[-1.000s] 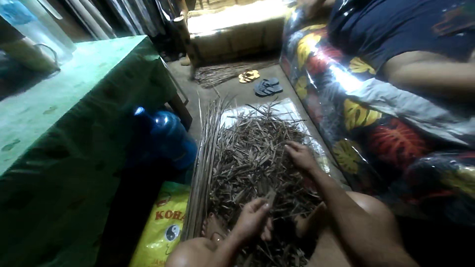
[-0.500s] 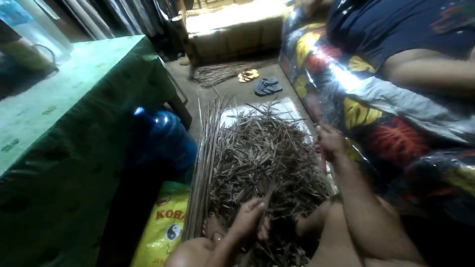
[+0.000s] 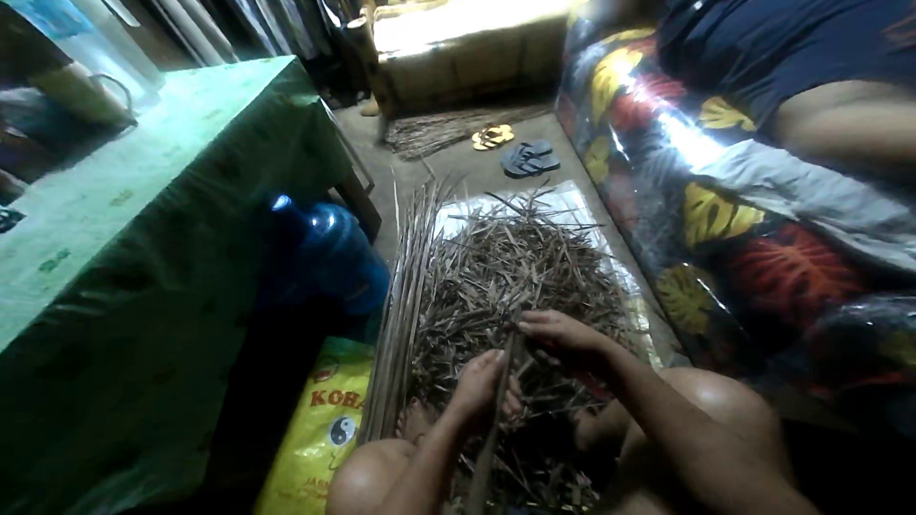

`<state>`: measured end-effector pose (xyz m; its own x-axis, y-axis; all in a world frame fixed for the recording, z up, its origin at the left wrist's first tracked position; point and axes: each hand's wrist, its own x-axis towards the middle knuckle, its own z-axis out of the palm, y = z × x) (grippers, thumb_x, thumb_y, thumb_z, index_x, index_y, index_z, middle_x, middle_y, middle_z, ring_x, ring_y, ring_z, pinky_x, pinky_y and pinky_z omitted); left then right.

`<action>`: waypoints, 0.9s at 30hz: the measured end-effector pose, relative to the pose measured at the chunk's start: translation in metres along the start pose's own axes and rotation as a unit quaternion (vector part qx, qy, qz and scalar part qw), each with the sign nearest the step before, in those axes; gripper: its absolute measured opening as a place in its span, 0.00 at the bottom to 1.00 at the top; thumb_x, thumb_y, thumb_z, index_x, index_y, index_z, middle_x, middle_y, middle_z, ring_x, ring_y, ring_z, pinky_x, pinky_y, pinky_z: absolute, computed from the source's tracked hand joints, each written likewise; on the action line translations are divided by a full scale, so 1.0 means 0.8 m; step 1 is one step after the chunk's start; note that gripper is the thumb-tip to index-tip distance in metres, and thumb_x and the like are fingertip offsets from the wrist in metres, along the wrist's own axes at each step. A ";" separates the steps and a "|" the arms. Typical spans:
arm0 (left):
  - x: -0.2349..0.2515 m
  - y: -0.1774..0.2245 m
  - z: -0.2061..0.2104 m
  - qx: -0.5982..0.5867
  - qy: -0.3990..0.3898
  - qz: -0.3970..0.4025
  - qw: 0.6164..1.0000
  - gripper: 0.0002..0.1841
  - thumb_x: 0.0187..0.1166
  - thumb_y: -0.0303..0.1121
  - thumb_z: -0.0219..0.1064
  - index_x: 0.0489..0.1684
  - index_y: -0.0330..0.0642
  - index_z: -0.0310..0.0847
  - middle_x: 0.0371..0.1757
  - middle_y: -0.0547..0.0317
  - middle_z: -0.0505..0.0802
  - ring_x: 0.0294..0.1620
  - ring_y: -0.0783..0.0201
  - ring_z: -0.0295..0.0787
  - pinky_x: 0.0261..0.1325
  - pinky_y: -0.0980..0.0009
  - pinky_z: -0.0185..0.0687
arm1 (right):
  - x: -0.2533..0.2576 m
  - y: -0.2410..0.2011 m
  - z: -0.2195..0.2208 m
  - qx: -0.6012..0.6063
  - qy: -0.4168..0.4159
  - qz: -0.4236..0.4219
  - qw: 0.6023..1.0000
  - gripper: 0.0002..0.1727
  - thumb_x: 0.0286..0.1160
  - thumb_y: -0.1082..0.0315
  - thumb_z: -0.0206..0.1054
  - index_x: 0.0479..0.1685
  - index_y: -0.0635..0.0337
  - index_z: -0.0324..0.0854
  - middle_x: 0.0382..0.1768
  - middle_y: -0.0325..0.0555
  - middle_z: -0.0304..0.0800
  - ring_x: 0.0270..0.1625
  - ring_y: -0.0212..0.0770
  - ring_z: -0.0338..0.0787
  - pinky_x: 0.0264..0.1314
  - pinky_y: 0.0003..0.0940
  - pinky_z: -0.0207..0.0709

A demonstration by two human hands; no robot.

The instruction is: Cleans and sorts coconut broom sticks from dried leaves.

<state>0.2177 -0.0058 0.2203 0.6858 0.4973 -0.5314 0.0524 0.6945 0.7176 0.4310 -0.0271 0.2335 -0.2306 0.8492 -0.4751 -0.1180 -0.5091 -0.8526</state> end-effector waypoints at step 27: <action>-0.006 0.003 -0.003 0.131 0.101 0.080 0.983 0.15 0.95 0.31 0.47 0.53 0.30 0.78 0.19 0.57 0.86 0.13 0.68 0.83 0.19 0.72 0.83 | 0.017 0.044 0.044 -0.139 0.032 -0.142 0.980 0.13 0.87 0.62 0.58 0.56 0.61 0.80 0.28 0.32 0.80 0.23 0.23 0.76 0.28 0.22 0.74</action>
<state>0.2129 -0.0050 0.2237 0.5443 0.7004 -0.4616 0.1582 0.4547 0.8765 0.3894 -0.0387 0.2046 -0.1643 0.9626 -0.2154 0.1010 -0.2008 -0.9744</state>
